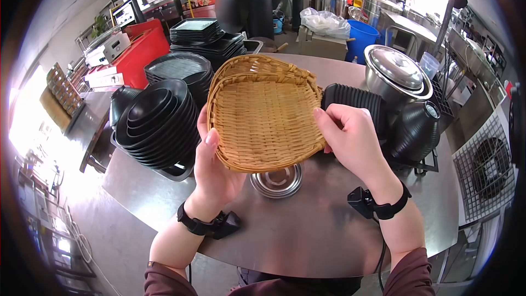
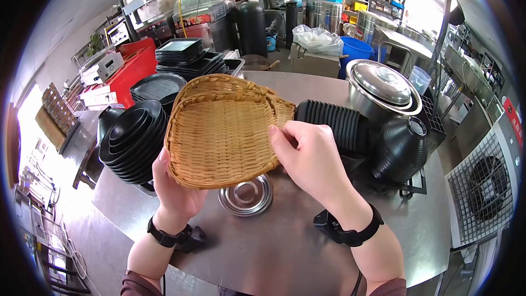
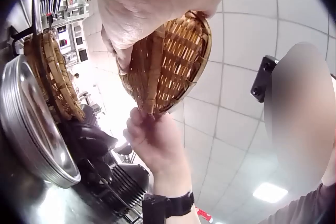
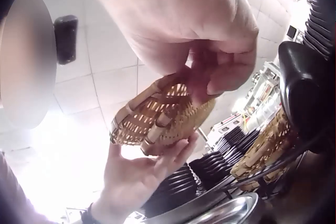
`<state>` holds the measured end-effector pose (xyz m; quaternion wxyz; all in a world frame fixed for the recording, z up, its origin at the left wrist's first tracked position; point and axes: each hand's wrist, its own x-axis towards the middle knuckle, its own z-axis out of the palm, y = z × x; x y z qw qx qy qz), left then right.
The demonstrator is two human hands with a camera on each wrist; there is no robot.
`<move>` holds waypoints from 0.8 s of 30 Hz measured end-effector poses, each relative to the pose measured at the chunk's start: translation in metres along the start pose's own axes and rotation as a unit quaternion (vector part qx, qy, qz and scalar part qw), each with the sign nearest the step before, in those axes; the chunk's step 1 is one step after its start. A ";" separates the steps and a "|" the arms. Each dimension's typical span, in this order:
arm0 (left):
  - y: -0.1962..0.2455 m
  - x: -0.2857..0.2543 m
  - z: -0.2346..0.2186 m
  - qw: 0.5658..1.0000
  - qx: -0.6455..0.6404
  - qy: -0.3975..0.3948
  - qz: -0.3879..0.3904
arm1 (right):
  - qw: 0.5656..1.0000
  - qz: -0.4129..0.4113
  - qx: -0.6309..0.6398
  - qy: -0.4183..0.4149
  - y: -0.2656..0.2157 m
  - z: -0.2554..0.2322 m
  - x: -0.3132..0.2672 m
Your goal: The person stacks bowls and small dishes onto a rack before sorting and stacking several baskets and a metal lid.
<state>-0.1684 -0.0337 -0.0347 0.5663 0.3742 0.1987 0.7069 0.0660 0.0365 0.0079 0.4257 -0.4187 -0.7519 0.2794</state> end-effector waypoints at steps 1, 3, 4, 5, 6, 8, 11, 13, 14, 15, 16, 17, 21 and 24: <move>0.002 0.000 0.004 1.000 0.017 0.009 0.018 | 0.999 0.020 0.033 -0.011 -0.002 -0.001 -0.001; -0.002 0.001 0.013 0.999 0.016 0.035 0.036 | 0.994 0.061 0.075 -0.053 -0.007 -0.005 0.000; -0.003 0.002 0.014 0.997 0.014 0.061 0.054 | 0.983 0.102 0.116 -0.095 -0.008 -0.006 0.001; -0.002 0.004 0.013 0.997 0.012 0.061 0.054 | 0.983 0.102 0.115 -0.096 -0.008 -0.008 0.001; -0.002 0.005 0.012 0.997 0.022 0.050 0.049 | 0.982 0.105 0.135 -0.085 -0.007 -0.009 0.002; 0.000 0.005 0.010 0.998 0.031 0.038 0.044 | 0.979 0.108 0.155 -0.074 -0.007 -0.010 0.003; 0.002 0.000 0.010 0.999 -0.053 -0.002 -0.008 | 0.993 0.053 0.101 0.027 -0.001 -0.006 0.004; 0.000 0.000 0.009 0.999 -0.002 -0.035 -0.007 | 0.998 0.013 0.055 0.026 0.011 0.002 0.005; 0.000 0.000 0.010 0.999 -0.002 -0.035 -0.007 | 0.999 -0.028 0.009 0.024 0.014 0.005 0.004; 0.000 0.000 0.012 0.999 0.015 -0.039 -0.009 | 0.999 -0.018 0.012 0.029 0.008 0.007 0.002; -0.001 -0.001 0.013 0.998 0.032 -0.043 -0.011 | 0.999 -0.018 0.013 0.029 0.006 0.003 0.002; 0.000 -0.001 0.012 0.998 0.033 -0.043 -0.012 | 0.999 -0.017 -0.034 0.006 0.006 -0.002 0.003; 0.001 0.000 0.008 0.999 -0.007 -0.048 -0.023 | 0.978 0.153 0.138 -0.017 -0.009 -0.003 0.003; -0.004 0.002 0.017 0.999 0.049 -0.023 -0.004 | 0.920 0.175 0.342 -0.081 -0.009 0.001 0.002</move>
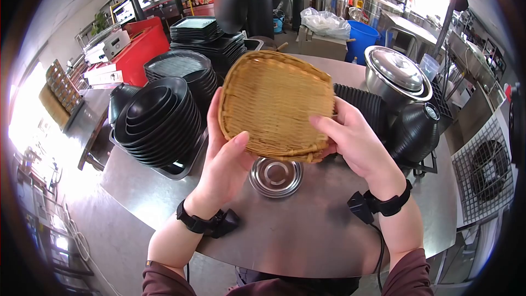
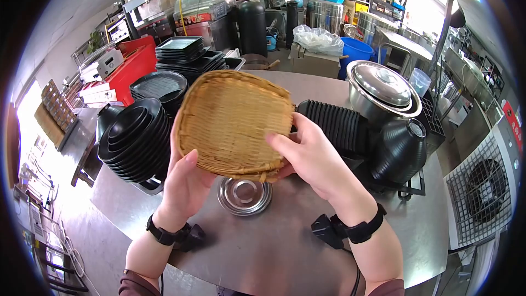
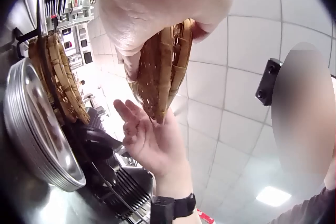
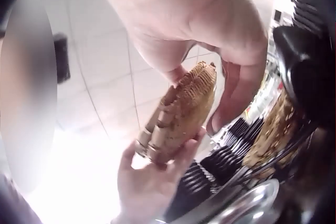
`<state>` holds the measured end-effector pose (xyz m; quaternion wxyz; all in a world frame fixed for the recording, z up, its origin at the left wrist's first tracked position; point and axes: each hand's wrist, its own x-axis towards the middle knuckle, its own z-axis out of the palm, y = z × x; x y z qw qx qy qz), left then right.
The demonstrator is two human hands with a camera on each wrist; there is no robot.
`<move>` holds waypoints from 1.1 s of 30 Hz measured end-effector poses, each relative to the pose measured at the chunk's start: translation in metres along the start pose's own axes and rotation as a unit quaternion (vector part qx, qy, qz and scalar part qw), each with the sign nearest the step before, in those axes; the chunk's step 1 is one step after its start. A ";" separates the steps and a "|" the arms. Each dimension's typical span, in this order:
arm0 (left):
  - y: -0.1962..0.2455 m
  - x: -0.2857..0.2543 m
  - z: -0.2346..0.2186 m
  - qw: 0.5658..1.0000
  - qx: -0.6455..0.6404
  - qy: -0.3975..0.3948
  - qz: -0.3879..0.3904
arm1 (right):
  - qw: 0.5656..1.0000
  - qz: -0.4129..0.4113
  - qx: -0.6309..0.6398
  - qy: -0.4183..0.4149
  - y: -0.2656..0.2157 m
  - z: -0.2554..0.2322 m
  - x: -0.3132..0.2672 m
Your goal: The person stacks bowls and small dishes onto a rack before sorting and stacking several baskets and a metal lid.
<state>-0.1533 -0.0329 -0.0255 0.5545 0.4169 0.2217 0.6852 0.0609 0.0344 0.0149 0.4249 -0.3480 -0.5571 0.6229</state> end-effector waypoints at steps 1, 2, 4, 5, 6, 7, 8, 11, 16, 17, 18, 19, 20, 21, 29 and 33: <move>-0.001 0.001 0.003 0.997 0.063 0.036 0.014 | 0.999 0.015 -0.026 -0.015 -0.003 -0.007 0.000; -0.001 0.002 -0.003 0.997 0.062 0.038 0.016 | 0.999 -0.021 -0.024 0.014 -0.002 -0.009 0.001; -0.002 0.005 -0.018 0.998 -0.031 0.029 0.047 | 0.988 -0.100 -0.058 0.103 0.003 -0.017 0.009; 0.001 0.007 -0.018 0.995 -0.056 0.055 0.055 | 0.989 -0.085 -0.048 0.113 -0.004 -0.020 0.005; 0.004 0.011 -0.021 0.995 -0.058 0.059 0.061 | 0.986 -0.085 -0.045 0.136 -0.007 -0.024 0.006; 0.006 0.014 -0.026 0.993 0.025 0.108 0.042 | 0.984 -0.087 -0.045 0.149 -0.008 -0.028 0.007; 0.005 0.016 -0.030 0.982 0.107 0.155 0.021 | 0.982 -0.088 -0.046 0.163 -0.008 -0.032 0.008; -0.004 0.020 -0.041 0.976 0.163 0.146 -0.025 | 0.984 -0.069 -0.059 0.155 -0.005 -0.044 0.012; -0.007 0.018 -0.036 0.973 0.165 0.141 -0.079 | 0.991 -0.036 -0.056 0.120 0.007 -0.032 0.027; -0.008 0.018 -0.035 0.973 0.167 0.138 -0.079 | 0.993 -0.007 -0.063 0.100 0.001 -0.023 0.027; -0.009 0.017 -0.036 0.973 0.172 0.137 -0.071 | 0.995 0.000 -0.062 0.077 -0.002 -0.015 0.027; -0.009 0.017 -0.038 0.972 0.178 0.137 -0.063 | 0.985 0.002 -0.124 0.116 -0.004 -0.014 0.027; -0.009 0.017 -0.039 0.972 0.183 0.136 -0.064 | 0.970 0.005 -0.185 0.154 -0.004 -0.013 0.027; -0.009 0.017 -0.040 0.969 0.197 0.136 -0.063 | 0.971 0.005 -0.182 0.154 -0.003 -0.014 0.024; -0.008 0.017 -0.036 0.958 0.240 0.108 -0.113 | 0.943 -0.022 -0.323 0.076 -0.008 -0.020 0.008; -0.010 0.017 -0.038 0.958 0.240 0.103 -0.119 | 0.908 -0.065 -0.408 -0.077 -0.006 -0.009 -0.002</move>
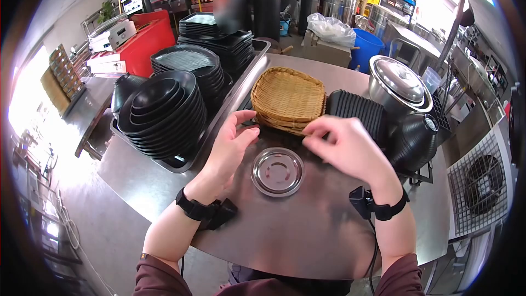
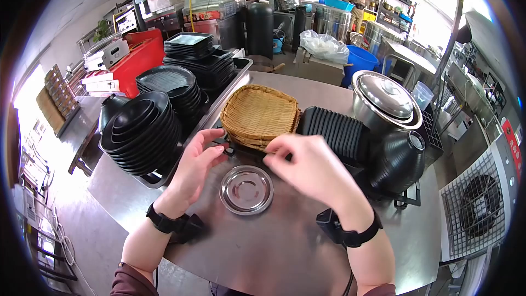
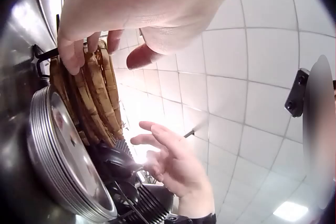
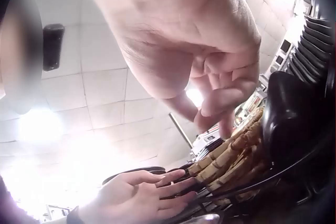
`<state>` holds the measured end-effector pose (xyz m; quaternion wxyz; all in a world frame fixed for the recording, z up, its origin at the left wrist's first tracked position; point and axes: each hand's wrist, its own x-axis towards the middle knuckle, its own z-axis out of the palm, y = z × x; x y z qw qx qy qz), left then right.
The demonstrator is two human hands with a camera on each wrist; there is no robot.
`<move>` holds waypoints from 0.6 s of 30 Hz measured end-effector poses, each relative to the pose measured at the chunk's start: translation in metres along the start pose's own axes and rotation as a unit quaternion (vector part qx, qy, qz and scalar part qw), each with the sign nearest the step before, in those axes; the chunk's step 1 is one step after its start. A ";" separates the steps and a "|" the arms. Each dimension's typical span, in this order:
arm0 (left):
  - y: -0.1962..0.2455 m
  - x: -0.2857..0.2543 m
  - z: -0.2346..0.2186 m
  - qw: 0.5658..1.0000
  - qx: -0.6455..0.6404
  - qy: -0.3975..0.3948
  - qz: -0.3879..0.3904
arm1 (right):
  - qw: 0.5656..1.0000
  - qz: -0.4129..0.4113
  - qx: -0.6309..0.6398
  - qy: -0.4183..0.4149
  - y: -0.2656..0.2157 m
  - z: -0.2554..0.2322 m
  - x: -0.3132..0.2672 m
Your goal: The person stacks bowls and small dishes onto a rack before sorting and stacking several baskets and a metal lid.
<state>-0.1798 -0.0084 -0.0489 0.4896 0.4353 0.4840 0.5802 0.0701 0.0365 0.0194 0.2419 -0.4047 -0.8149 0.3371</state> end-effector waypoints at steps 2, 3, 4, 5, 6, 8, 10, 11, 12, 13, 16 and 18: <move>0.002 0.000 0.001 1.000 -0.006 0.020 -0.003 | 0.989 -0.089 -0.078 -0.089 -0.002 0.014 -0.003; 0.001 0.001 0.000 1.000 -0.006 0.018 -0.004 | 0.967 -0.175 -0.147 -0.114 0.008 0.029 -0.005; 0.000 0.002 -0.001 1.000 -0.017 0.021 -0.007 | 0.954 -0.175 -0.217 -0.107 0.010 0.043 -0.014; -0.001 0.003 -0.003 0.999 -0.028 0.025 -0.009 | 0.941 -0.179 -0.254 -0.134 0.021 0.055 -0.014; -0.003 0.003 -0.003 0.999 -0.034 0.022 0.001 | 0.944 -0.178 -0.250 -0.119 0.028 0.069 -0.016; -0.002 0.003 -0.002 0.999 -0.033 0.021 -0.004 | 0.947 -0.176 -0.248 -0.103 0.029 0.081 -0.017; -0.001 0.003 -0.002 0.999 -0.035 0.024 -0.004 | 0.951 -0.123 -0.251 -0.135 0.024 0.083 -0.014; -0.001 0.003 -0.002 0.999 -0.030 0.015 -0.006 | 0.950 -0.124 -0.254 -0.136 0.022 0.081 -0.014; 0.000 0.003 -0.002 1.000 -0.024 0.005 -0.008 | 0.948 -0.124 -0.252 -0.148 0.020 0.078 -0.013; 0.000 0.002 -0.002 1.000 -0.024 0.005 -0.006 | 0.947 -0.124 -0.249 -0.160 0.017 0.075 -0.013; -0.001 0.002 -0.002 1.000 -0.017 -0.014 -0.006 | 0.947 -0.127 -0.232 -0.181 0.014 0.065 -0.011; -0.001 0.002 -0.002 0.999 -0.037 -0.032 0.002 | 0.962 -0.128 -0.167 -0.176 0.017 0.057 -0.007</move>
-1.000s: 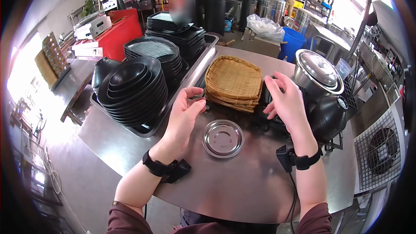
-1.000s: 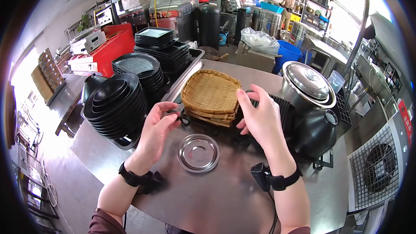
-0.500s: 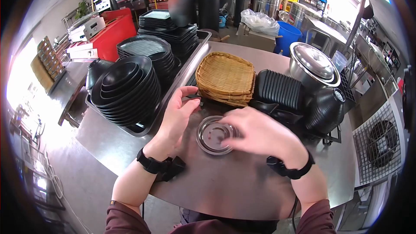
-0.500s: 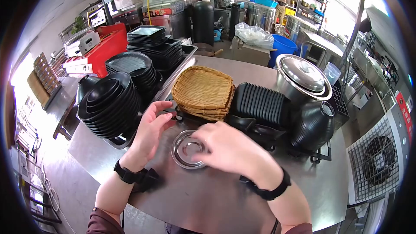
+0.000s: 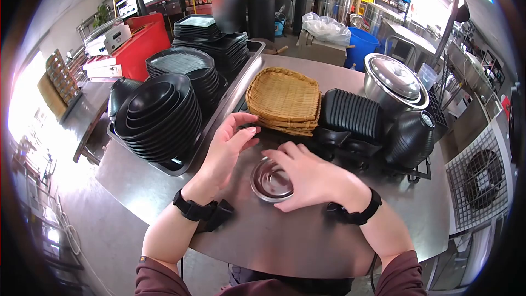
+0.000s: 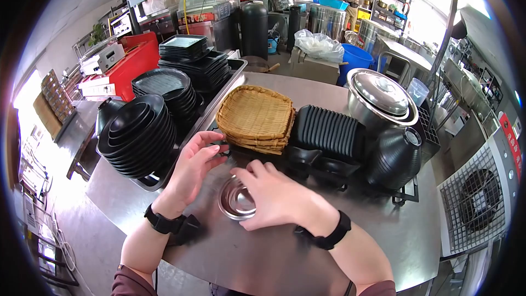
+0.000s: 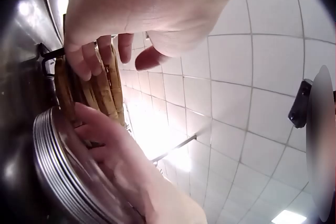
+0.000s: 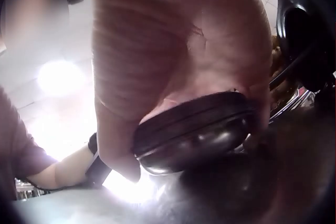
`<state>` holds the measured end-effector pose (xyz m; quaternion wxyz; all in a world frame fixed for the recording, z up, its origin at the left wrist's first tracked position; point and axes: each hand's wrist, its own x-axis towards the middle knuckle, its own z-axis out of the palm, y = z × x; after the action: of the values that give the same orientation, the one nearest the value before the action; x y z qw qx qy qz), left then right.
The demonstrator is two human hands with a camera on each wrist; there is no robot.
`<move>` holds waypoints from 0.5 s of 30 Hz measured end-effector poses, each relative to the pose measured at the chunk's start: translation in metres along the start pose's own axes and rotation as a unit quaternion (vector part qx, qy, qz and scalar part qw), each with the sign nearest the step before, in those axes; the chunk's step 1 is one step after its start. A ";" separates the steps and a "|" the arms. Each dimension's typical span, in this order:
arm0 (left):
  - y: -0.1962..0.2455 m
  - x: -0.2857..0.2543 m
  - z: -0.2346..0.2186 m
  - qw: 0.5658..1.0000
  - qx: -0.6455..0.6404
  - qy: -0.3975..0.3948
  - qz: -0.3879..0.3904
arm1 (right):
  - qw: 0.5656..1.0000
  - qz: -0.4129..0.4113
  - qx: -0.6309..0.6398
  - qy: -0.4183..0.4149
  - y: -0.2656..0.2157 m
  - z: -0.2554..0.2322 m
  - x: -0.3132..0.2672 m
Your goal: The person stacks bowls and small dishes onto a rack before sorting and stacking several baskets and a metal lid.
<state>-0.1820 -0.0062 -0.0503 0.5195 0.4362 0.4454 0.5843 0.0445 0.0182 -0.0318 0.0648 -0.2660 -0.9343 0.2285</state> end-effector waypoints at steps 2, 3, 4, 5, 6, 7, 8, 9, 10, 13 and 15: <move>0.000 -0.001 -0.001 1.000 -0.022 -0.016 0.010 | 0.994 -0.030 0.105 0.028 0.010 -0.006 0.002; 0.000 -0.002 -0.002 0.997 -0.060 -0.050 0.024 | 0.994 -0.031 0.105 0.028 0.012 -0.007 0.002; 0.001 -0.003 -0.002 0.991 -0.097 -0.084 0.038 | 0.979 -0.049 0.185 0.076 0.014 -0.008 0.003; 0.001 -0.004 -0.001 0.991 -0.097 -0.083 0.039 | 0.954 -0.066 0.264 0.123 0.015 -0.009 0.004; 0.001 -0.006 0.001 0.981 -0.123 -0.130 0.077 | 0.924 -0.056 0.362 0.109 0.010 -0.014 0.006; 0.002 -0.007 0.004 0.967 -0.146 -0.177 0.114 | 0.924 -0.057 0.362 0.110 0.004 -0.015 0.006; 0.005 -0.008 0.004 0.967 -0.103 -0.204 0.109 | 0.885 -0.002 0.449 0.125 -0.002 -0.016 0.006; 0.006 -0.011 0.008 0.969 -0.076 -0.210 0.110 | 0.834 0.053 0.532 0.138 -0.006 -0.015 0.006; 0.002 -0.011 0.009 0.965 0.025 -0.214 0.151 | 0.814 0.059 0.562 0.135 -0.007 -0.013 0.006; -0.006 -0.014 0.012 0.924 0.205 -0.218 0.240 | 0.817 0.071 0.548 0.165 -0.020 -0.002 0.007; -0.017 -0.017 0.019 0.943 0.152 -0.205 0.215 | 0.849 0.079 0.494 0.173 -0.035 0.005 0.005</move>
<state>-0.1586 -0.0210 -0.0639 0.3889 0.7059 0.3079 0.5055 0.0228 -0.0075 -0.0198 0.3303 -0.3069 -0.6479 0.6140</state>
